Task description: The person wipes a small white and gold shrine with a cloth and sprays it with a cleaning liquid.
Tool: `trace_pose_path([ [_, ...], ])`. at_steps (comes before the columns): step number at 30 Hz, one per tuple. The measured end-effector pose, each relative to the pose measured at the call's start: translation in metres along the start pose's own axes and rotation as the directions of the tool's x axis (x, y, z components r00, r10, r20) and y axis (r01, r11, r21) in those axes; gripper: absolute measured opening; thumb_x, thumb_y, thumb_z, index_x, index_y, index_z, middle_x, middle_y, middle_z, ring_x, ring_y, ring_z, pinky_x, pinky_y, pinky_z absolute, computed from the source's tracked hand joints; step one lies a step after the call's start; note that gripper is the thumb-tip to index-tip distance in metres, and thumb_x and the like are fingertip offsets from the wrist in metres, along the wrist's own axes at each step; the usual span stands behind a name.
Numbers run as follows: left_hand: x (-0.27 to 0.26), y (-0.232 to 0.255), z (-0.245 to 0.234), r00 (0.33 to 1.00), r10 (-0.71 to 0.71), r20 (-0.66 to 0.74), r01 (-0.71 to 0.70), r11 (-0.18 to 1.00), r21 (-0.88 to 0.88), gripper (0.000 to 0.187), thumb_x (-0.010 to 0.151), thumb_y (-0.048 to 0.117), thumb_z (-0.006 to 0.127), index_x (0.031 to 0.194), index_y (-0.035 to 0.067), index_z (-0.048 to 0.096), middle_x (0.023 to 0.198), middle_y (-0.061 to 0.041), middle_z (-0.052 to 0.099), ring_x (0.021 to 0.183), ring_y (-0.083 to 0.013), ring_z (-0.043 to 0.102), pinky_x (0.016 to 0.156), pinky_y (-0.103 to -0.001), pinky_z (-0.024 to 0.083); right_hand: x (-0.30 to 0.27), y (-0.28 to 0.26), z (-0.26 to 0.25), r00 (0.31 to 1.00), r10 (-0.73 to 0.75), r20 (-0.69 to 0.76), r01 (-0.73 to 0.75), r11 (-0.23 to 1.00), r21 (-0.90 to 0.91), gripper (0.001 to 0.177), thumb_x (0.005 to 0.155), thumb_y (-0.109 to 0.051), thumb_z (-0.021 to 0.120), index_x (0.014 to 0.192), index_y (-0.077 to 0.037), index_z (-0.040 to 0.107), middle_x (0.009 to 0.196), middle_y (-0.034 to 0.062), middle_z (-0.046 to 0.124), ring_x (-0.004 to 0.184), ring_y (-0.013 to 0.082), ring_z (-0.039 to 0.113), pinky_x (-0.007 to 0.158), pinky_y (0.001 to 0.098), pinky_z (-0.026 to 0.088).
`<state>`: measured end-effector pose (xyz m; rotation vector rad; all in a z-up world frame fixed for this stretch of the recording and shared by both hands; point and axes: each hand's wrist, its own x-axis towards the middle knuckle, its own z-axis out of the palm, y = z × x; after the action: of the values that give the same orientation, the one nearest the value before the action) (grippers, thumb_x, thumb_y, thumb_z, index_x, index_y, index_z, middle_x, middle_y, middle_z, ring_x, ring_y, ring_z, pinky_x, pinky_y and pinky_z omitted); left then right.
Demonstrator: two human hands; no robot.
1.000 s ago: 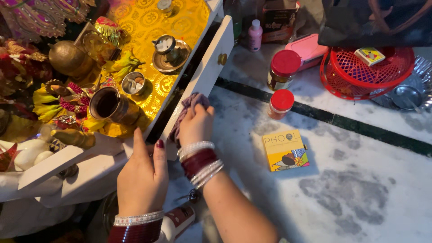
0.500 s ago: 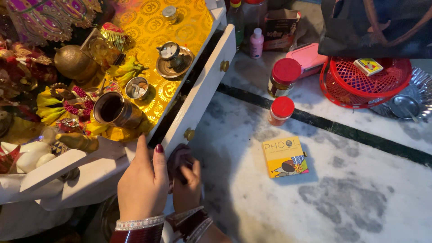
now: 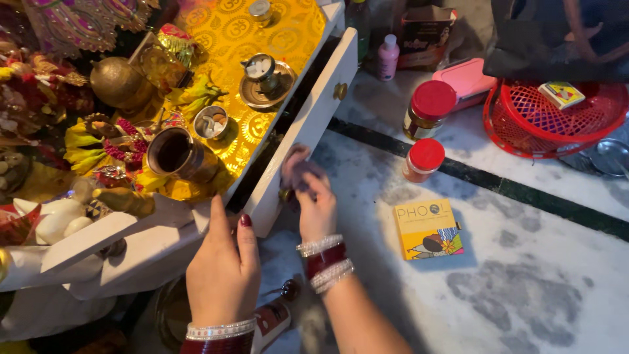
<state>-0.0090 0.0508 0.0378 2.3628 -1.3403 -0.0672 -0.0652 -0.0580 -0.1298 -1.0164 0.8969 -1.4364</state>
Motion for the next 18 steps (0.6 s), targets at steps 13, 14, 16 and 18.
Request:
trace_pose_path([
  [13, -0.001, 0.0, 0.006, 0.999, 0.036, 0.019, -0.035, 0.999, -0.028, 0.073, 0.095, 0.037, 0.054, 0.152, -0.003, 0.036, 0.118, -0.023, 0.07, 0.099, -0.0421, 0.069, 0.08, -0.048, 0.055, 0.015, 0.041, 0.004, 0.983, -0.1, -0.154, 0.075, 0.985, -0.156, 0.031, 0.085, 0.013, 0.055, 0.108, 0.003, 0.073, 0.113, 0.0115, 0.076, 0.104, 0.0197, 0.071, 0.096, 0.03, 0.054],
  [14, 0.001, 0.002, 0.005, 0.998, 0.049, 0.027, -0.048, 0.998, -0.037, 0.074, 0.094, 0.037, 0.055, 0.152, -0.004, 0.035, 0.119, -0.023, 0.07, 0.1, -0.0421, 0.069, 0.08, -0.048, 0.054, 0.008, 0.045, 0.005, 0.984, 0.021, -0.177, -0.054, 0.981, -0.184, 0.029, 0.085, 0.01, 0.058, 0.109, 0.002, 0.073, 0.109, 0.0115, 0.077, 0.099, 0.0193, 0.072, 0.092, 0.0299, 0.054],
  [16, 0.002, 0.007, 0.003, 0.998, 0.046, 0.046, -0.044, 0.998, -0.037, 0.075, 0.093, 0.036, 0.055, 0.152, -0.005, 0.033, 0.121, -0.022, 0.07, 0.1, -0.042, 0.069, 0.08, -0.048, 0.055, -0.021, 0.051, 0.005, 0.939, 0.255, -0.232, -0.307, 0.924, -0.228, 0.027, 0.086, 0.004, 0.063, 0.11, -0.001, 0.073, 0.1, 0.0114, 0.079, 0.091, 0.0185, 0.074, 0.085, 0.0298, 0.056],
  [18, 0.004, 0.009, 0.002, 0.997, 0.053, 0.062, -0.051, 0.998, -0.032, 0.075, 0.092, 0.035, 0.055, 0.152, -0.005, 0.033, 0.123, -0.022, 0.069, 0.101, -0.042, 0.069, 0.08, -0.048, 0.055, -0.046, 0.048, -0.003, 0.92, 0.322, -0.224, -0.37, 0.901, -0.227, 0.028, 0.083, 0.002, 0.067, 0.111, -0.002, 0.074, 0.099, 0.0094, 0.078, 0.091, 0.0188, 0.074, 0.086, 0.032, 0.056],
])
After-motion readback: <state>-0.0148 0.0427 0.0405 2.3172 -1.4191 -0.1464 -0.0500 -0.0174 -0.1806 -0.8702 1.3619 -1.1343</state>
